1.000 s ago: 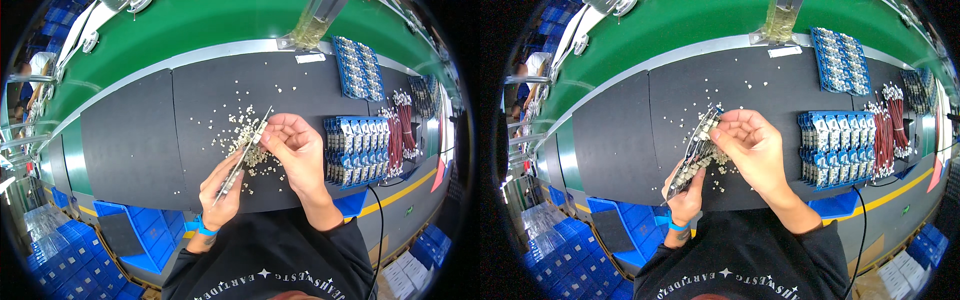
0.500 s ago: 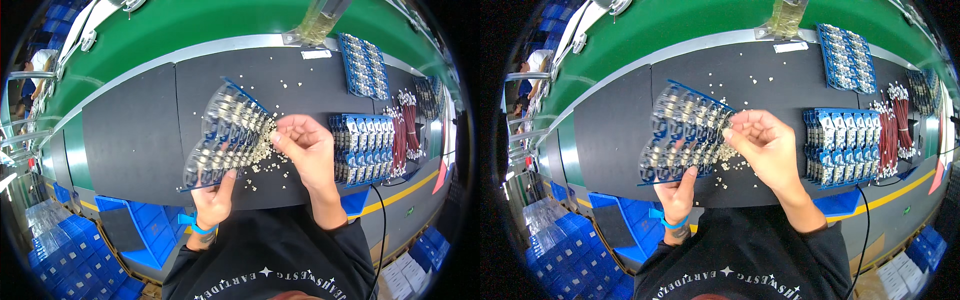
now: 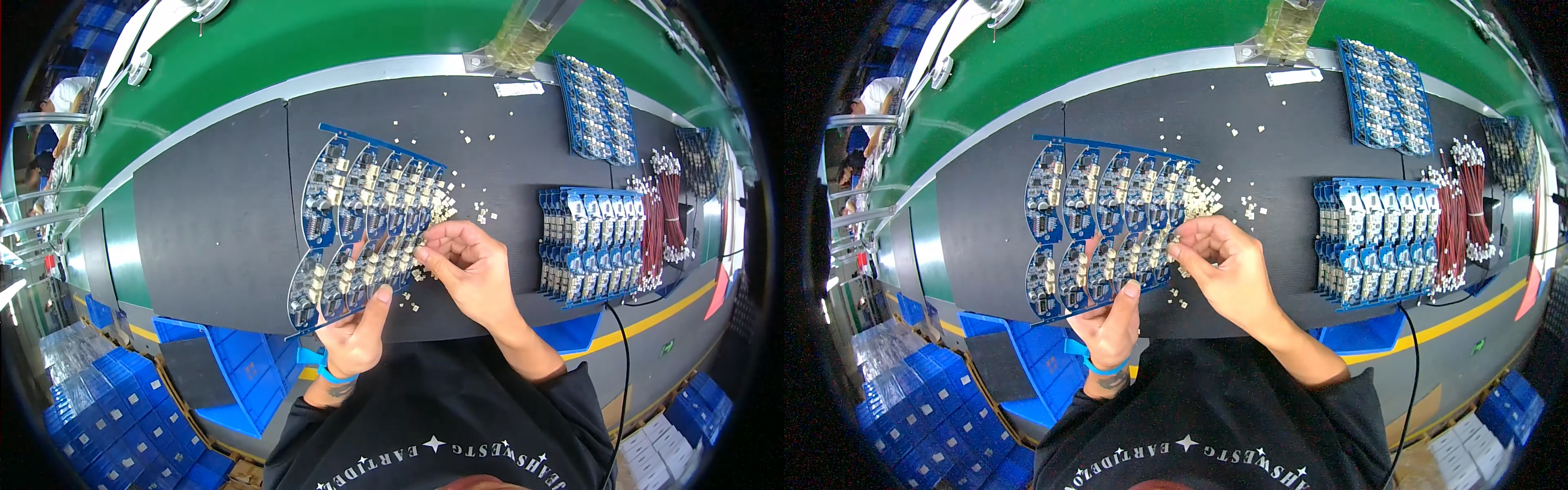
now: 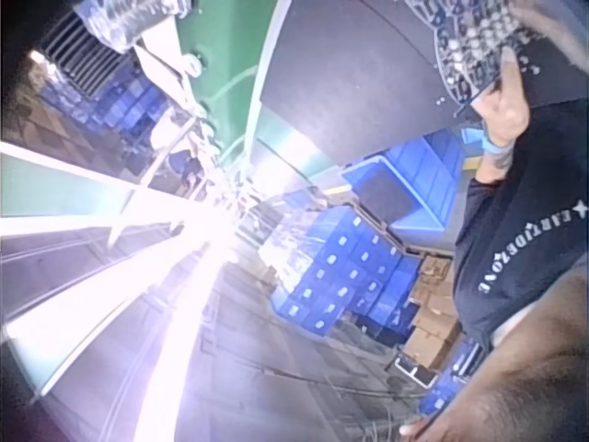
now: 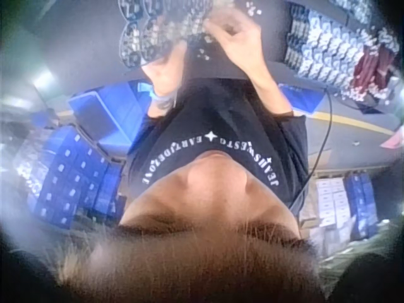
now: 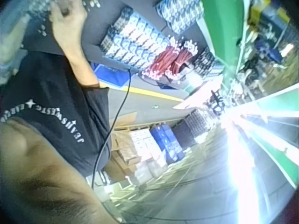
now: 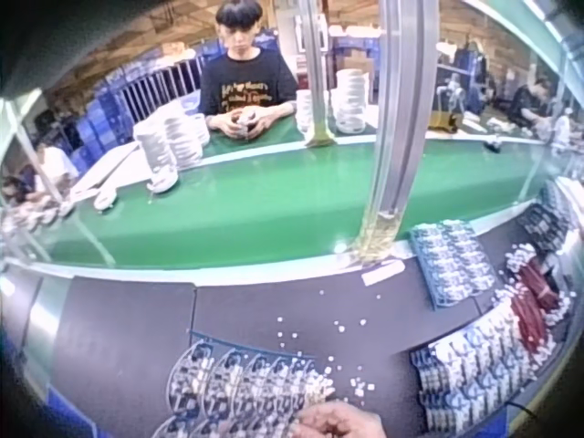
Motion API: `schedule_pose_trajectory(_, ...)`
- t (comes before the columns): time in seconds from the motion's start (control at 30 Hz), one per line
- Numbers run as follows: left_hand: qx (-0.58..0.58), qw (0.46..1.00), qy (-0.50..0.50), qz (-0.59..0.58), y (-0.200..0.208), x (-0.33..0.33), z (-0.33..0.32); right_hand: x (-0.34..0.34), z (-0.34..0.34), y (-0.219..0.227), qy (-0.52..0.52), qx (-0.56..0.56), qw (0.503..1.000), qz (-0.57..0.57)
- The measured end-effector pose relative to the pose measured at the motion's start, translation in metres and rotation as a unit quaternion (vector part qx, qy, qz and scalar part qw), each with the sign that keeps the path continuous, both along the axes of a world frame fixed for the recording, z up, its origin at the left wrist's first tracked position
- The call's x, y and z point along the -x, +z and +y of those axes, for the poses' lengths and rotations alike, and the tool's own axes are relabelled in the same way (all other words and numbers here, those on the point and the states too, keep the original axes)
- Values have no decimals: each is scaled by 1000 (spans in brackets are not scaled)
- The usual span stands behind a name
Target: Manually assemble electrical lighting components on a production line.
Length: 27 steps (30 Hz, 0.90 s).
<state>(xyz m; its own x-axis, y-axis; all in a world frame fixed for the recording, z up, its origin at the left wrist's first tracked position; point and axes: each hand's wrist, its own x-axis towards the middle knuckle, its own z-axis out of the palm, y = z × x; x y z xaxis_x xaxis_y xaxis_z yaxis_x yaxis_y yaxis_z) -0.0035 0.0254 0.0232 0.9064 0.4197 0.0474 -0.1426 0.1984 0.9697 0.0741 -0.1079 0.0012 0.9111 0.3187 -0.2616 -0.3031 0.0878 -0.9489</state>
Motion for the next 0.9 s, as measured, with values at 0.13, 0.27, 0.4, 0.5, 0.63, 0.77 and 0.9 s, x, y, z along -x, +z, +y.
schedule_pose_trajectory(0.13,-43,999,-12,-7,3,-2,-1,-3,-4,2,30,30,999,15)
schedule_pose_trajectory(0.27,-58,998,-13,24,4,0,-3,-5,-3,0,18,31,999,0)
schedule_pose_trajectory(0.4,-69,996,-29,39,-3,6,4,-7,-3,-3,17,18,1000,3)
schedule_pose_trajectory(0.5,-62,997,-26,37,-4,6,3,-7,-1,-8,2,-8,1000,8)
schedule_pose_trajectory(0.63,-48,998,-18,40,-5,5,4,-6,-3,-5,14,-9,1000,11)
schedule_pose_trajectory(0.77,-86,995,-8,39,0,1,-1,1,1,2,-7,-37,999,7)
schedule_pose_trajectory(0.9,-130,990,6,61,2,0,-6,2,7,6,-14,-52,998,12)
